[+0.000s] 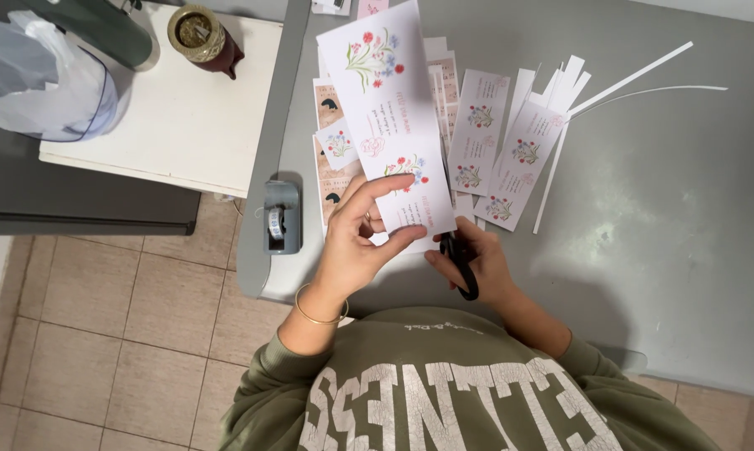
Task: Cutting out printed floral gift tags from sheets of paper using scissors.
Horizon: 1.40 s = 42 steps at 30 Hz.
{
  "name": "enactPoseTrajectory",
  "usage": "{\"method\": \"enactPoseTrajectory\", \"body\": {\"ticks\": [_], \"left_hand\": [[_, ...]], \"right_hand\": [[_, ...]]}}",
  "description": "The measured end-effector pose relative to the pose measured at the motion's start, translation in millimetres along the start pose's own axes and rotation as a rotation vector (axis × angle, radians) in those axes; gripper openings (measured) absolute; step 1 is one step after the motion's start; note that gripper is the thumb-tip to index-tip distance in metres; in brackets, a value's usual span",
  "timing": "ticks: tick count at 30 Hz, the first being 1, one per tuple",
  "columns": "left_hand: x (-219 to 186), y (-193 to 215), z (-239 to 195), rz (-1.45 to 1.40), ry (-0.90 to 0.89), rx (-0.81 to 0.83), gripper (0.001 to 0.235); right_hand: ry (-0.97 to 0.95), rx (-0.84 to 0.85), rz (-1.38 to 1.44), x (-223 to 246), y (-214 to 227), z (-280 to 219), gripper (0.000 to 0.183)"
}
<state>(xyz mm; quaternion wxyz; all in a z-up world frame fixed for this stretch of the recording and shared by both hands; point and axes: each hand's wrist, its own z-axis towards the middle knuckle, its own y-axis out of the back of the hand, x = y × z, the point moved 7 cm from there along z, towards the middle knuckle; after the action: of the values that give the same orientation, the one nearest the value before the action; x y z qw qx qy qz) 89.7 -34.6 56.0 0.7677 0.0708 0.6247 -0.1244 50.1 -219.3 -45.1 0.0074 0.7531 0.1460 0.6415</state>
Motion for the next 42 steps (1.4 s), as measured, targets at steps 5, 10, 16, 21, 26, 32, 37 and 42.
{"method": "enactPoseTrajectory", "body": {"ticks": [5, 10, 16, 21, 26, 32, 37, 42], "left_hand": [[8.0, -4.7, -0.9, 0.013, 0.049, 0.021, 0.055], [11.1, -4.2, -0.7, 0.054, 0.077, 0.031, 0.055], [9.8, -5.2, -1.8, 0.05, 0.049, 0.034, 0.055], [9.5, -6.4, -3.0, 0.083, 0.047, 0.035, 0.056], [9.6, -12.2, -8.0, 0.151, 0.08, 0.054, 0.056], [9.7, -13.2, -11.9, 0.119, 0.072, 0.067, 0.055], [7.1, -13.5, -12.9, 0.111, 0.047, 0.071, 0.056], [10.6, -13.3, -13.8, 0.193, 0.095, 0.072, 0.058]], "right_hand": [[0.056, 0.014, 0.099, 5.8, 1.8, 7.9, 0.029], [0.062, 0.016, 0.12, 7.7, 2.9, 12.7, 0.03], [0.028, 0.016, 0.084, 3.8, 2.4, 11.5, 0.027], [0.032, -0.013, 0.121, -0.8, 1.4, 8.4, 0.027], [0.096, 0.0, 0.177, -2.6, 5.3, 11.7, 0.042], [0.115, -0.006, 0.159, -0.7, 7.3, 12.2, 0.042], [0.097, -0.023, 0.139, -2.7, 7.0, 11.1, 0.042], [0.103, -0.025, 0.157, -11.4, 7.2, 10.3, 0.038]]}}
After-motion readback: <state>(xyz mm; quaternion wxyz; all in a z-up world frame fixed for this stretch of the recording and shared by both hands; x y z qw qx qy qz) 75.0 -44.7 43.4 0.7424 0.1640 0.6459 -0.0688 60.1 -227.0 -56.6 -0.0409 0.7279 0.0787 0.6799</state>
